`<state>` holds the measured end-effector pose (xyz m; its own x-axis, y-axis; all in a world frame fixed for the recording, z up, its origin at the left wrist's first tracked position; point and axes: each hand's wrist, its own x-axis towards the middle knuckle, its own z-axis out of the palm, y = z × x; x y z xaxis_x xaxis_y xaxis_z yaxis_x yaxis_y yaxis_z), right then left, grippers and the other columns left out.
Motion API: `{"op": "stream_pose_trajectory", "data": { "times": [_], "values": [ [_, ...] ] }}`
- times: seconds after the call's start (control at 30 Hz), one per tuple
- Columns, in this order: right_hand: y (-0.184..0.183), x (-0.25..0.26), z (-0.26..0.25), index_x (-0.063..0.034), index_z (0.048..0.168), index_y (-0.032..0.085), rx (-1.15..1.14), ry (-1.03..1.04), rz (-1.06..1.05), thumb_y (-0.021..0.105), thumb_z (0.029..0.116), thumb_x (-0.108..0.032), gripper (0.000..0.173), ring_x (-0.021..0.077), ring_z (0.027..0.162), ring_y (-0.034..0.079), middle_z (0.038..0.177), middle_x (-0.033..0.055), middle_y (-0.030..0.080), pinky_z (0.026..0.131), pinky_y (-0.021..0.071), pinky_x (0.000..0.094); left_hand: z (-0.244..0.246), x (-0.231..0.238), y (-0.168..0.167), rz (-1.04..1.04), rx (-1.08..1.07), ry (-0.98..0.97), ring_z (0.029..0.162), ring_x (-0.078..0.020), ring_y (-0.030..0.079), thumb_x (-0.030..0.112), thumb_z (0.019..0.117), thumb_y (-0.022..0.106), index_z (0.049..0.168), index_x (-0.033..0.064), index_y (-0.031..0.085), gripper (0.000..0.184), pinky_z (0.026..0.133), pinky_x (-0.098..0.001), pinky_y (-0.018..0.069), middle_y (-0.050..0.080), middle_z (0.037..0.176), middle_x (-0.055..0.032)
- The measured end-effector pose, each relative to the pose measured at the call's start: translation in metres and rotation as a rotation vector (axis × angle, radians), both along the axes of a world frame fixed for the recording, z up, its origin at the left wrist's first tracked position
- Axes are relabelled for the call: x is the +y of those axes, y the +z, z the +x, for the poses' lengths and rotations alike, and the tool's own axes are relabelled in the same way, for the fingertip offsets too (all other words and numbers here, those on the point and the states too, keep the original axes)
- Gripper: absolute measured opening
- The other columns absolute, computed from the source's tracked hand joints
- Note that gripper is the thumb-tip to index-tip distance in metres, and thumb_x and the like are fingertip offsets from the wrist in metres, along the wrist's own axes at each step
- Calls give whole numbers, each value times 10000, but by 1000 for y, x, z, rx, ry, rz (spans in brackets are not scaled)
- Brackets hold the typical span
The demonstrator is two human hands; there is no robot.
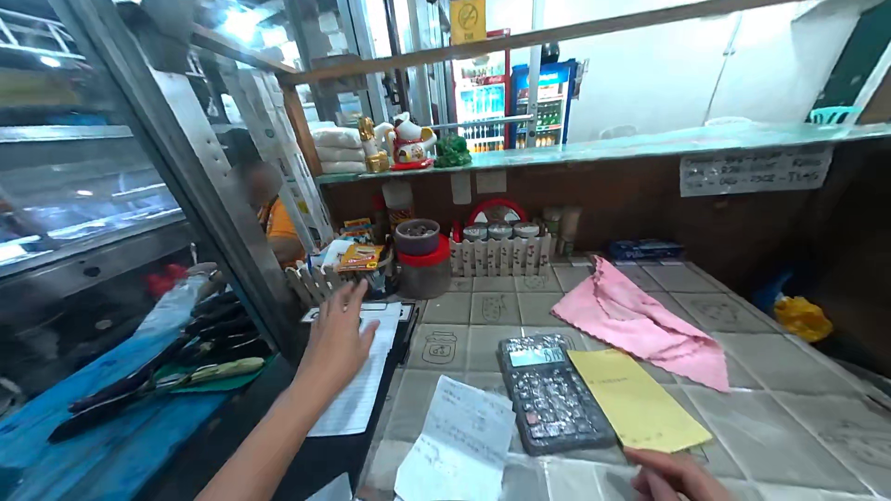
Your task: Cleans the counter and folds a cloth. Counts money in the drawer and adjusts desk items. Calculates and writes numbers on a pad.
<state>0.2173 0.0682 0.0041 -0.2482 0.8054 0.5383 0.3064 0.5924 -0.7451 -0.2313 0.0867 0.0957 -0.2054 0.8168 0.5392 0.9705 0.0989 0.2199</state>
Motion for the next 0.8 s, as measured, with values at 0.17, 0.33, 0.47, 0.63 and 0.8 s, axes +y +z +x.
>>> {"op": "stream_pose_trajectory", "data": {
  "times": [0.17, 0.33, 0.47, 0.63, 0.8],
  "values": [
    [3, -1, -4, 60, 1156, 690, -16, -37, 37, 517, 1019, -39, 242, 167, 812, 700, 953, 146, 698, 778, 611, 314, 88, -52, -40, -124, -105, -230, 1324, -368, 550, 481, 1000, 566, 1469, 164, 559, 567, 1051, -621, 451, 583, 1444, -124],
    [5, -5, -7, 51, 1170, 689, -24, -68, 74, 530, 992, -19, 248, 132, 807, 697, 967, 124, 706, 763, 609, 284, 113, -51, -56, -213, -636, -252, 993, -171, 700, 340, 947, 704, 1564, 173, 372, 720, 899, -384, 584, 703, 1132, -46],
    [6, -6, -8, 37, 1154, 700, 25, -150, 91, 546, 968, -5, 245, 126, 837, 698, 971, 104, 698, 790, 611, 278, 143, -57, -69, 175, -812, -279, 745, -138, 692, 224, 975, 631, 1502, 118, 447, 568, 626, -302, 611, 682, 1079, -65],
    [9, 3, -8, -56, 1293, 689, -242, -275, 116, 613, 952, -151, 362, 366, 1244, 583, 1328, 198, 618, 1014, 487, 558, 146, -63, -74, 301, -787, -115, 795, -136, 696, 105, 984, 614, 1417, 42, 482, 457, 621, -298, 606, 664, 1090, -111],
    [17, -5, 0, -167, 1512, 543, -771, -338, -64, 402, 1027, -642, 693, 414, 1483, 381, 1573, 185, 461, 1175, 155, 746, 133, -65, -80, 258, -888, -167, 1144, -164, 650, 85, 1019, 509, 1141, 64, 712, 237, 935, -317, 563, 695, 1193, -89]
  ]
}}
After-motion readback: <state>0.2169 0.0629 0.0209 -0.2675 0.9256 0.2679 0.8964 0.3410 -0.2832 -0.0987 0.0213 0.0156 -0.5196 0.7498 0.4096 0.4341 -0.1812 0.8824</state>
